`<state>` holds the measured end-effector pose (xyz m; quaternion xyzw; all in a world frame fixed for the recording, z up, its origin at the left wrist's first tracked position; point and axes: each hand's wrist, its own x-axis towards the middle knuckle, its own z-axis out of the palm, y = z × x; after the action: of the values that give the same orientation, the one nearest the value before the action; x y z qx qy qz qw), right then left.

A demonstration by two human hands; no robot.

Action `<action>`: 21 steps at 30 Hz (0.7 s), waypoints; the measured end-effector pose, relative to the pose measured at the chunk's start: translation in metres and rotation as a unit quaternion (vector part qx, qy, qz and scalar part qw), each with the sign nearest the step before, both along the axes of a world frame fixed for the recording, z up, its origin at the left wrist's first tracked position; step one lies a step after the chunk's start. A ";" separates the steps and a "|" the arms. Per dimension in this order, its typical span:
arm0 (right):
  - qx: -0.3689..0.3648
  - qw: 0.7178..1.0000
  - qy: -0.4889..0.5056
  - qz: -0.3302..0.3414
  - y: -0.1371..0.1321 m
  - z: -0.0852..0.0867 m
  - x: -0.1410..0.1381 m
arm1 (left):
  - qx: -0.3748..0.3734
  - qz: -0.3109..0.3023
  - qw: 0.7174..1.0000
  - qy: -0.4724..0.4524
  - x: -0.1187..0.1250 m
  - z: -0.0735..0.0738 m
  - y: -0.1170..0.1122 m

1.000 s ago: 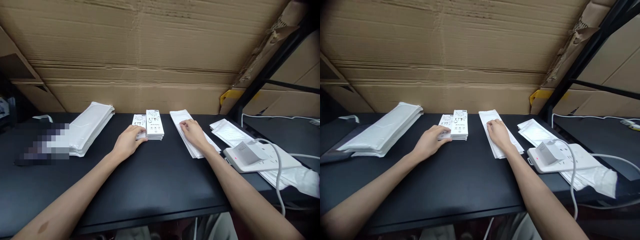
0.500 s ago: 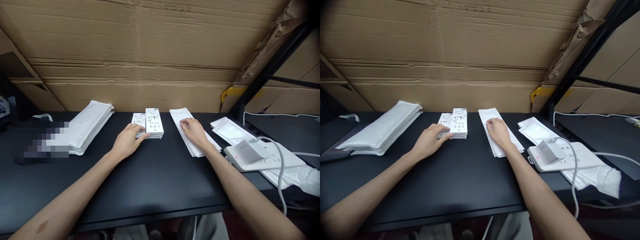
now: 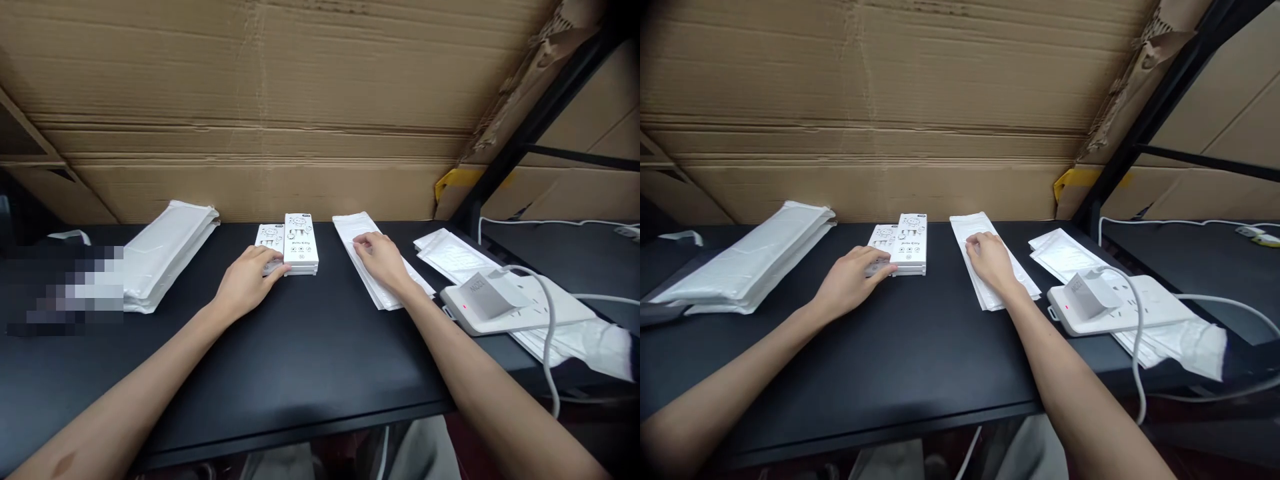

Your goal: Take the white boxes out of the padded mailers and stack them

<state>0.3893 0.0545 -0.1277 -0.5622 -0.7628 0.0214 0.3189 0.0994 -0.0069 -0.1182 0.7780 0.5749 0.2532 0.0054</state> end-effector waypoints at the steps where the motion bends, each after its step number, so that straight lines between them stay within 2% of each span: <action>1: 0.000 1.000 0.000 0.000 0.000 0.000 0.000 | 0.002 0.002 1.000 0.002 0.000 0.000 0.000; 21: -0.007 1.000 0.001 -0.001 -0.003 0.003 -0.002 | -0.004 0.009 0.999 0.042 0.005 0.007 -0.007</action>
<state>0.3873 0.0513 -0.1248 -0.5653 -0.7614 0.0270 0.3162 0.1039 -0.0144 -0.1114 0.7828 0.5826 0.2179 -0.0182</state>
